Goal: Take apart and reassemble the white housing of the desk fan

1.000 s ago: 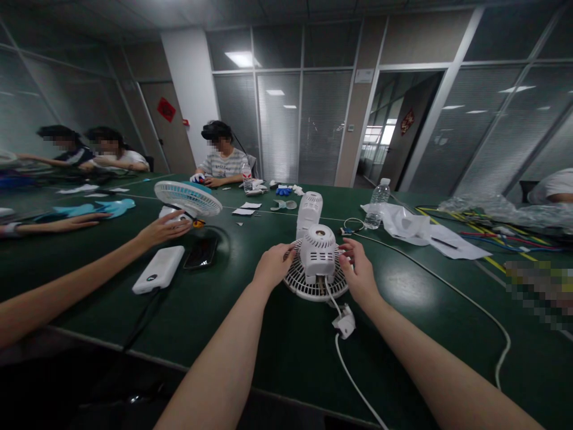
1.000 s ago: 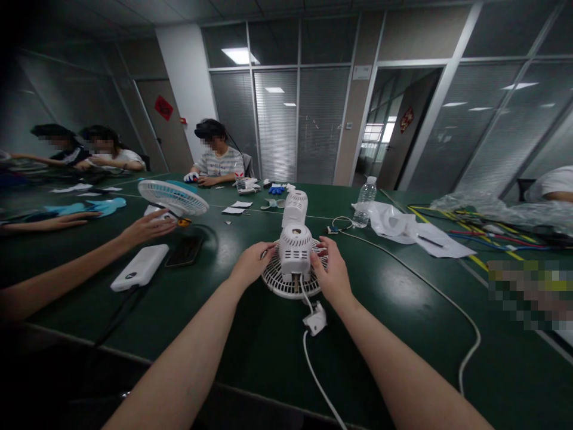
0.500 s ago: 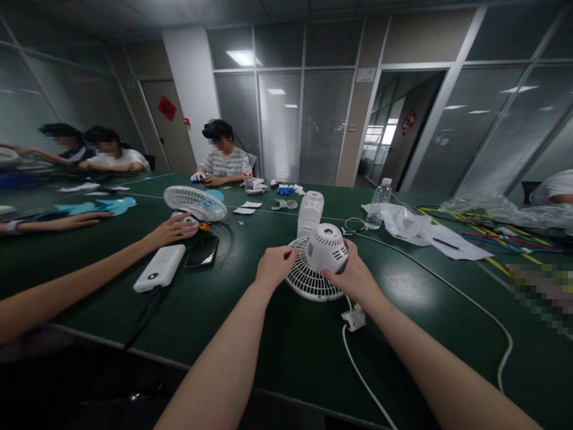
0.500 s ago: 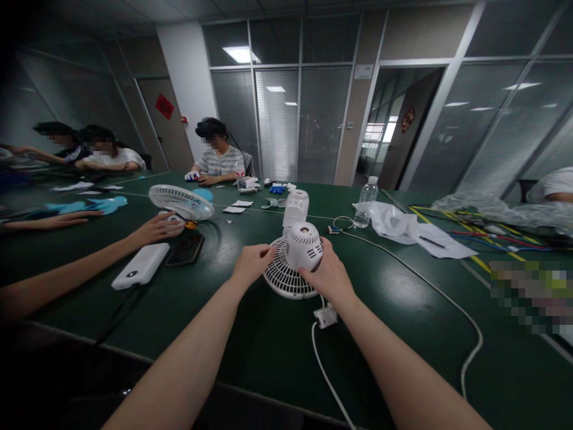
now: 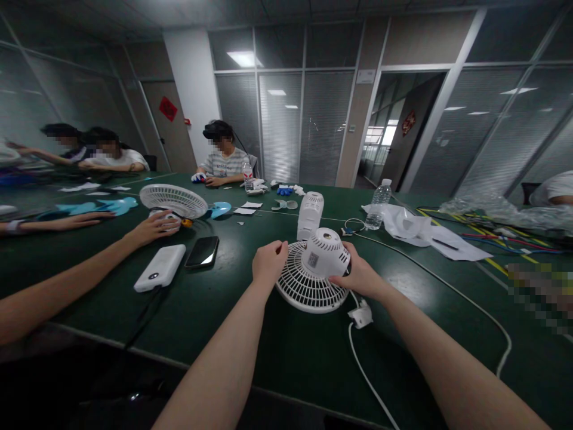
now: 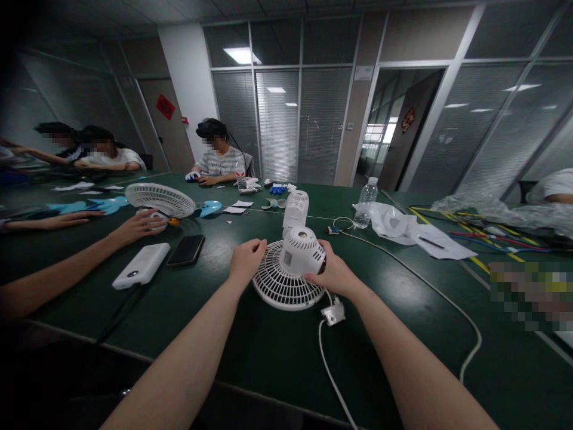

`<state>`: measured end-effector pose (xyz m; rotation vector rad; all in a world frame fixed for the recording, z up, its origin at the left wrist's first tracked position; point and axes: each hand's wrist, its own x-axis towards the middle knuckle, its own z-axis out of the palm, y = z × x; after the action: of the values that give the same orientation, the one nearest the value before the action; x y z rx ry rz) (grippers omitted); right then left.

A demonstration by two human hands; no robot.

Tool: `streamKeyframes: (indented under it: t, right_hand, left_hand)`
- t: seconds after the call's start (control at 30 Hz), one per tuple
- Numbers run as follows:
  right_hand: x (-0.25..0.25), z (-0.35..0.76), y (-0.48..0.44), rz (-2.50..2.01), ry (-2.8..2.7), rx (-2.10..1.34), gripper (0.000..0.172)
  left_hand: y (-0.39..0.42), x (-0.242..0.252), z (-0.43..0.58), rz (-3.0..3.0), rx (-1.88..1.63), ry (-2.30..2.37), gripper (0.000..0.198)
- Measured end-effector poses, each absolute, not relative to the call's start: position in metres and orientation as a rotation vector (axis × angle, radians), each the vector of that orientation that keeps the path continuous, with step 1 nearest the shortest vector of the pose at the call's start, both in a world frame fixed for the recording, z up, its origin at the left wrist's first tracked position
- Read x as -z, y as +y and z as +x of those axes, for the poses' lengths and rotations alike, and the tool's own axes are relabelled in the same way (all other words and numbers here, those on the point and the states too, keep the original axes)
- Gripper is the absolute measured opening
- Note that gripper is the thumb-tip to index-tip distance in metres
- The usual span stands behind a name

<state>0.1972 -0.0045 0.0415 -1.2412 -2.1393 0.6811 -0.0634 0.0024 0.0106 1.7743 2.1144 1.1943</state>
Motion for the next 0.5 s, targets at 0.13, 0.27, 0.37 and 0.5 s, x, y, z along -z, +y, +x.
streamKeyframes:
  t: [0.13,0.27,0.37,0.5]
  right_hand:
    - [-0.041,0.196,-0.003,-1.265,-2.111,-0.695,0.085]
    - [-0.045,0.195,-0.006,-1.304,-2.114,-0.681,0.082]
    - [-0.050,0.202,-0.018,-1.403,-2.084,-0.613,0.082]
    - [-0.050,0.232,-0.048,-1.581,-1.993,-0.525,0.081]
  left_hand:
    - [0.012,-0.001,-0.075,1.650,-1.226,2.145,0.042]
    - [0.020,0.008,-0.083,1.522,-1.110,2.165,0.042]
    - [0.022,0.011,-0.083,1.524,-1.056,2.155,0.039]
    - [0.017,0.009,-0.078,1.561,-0.971,2.133,0.032]
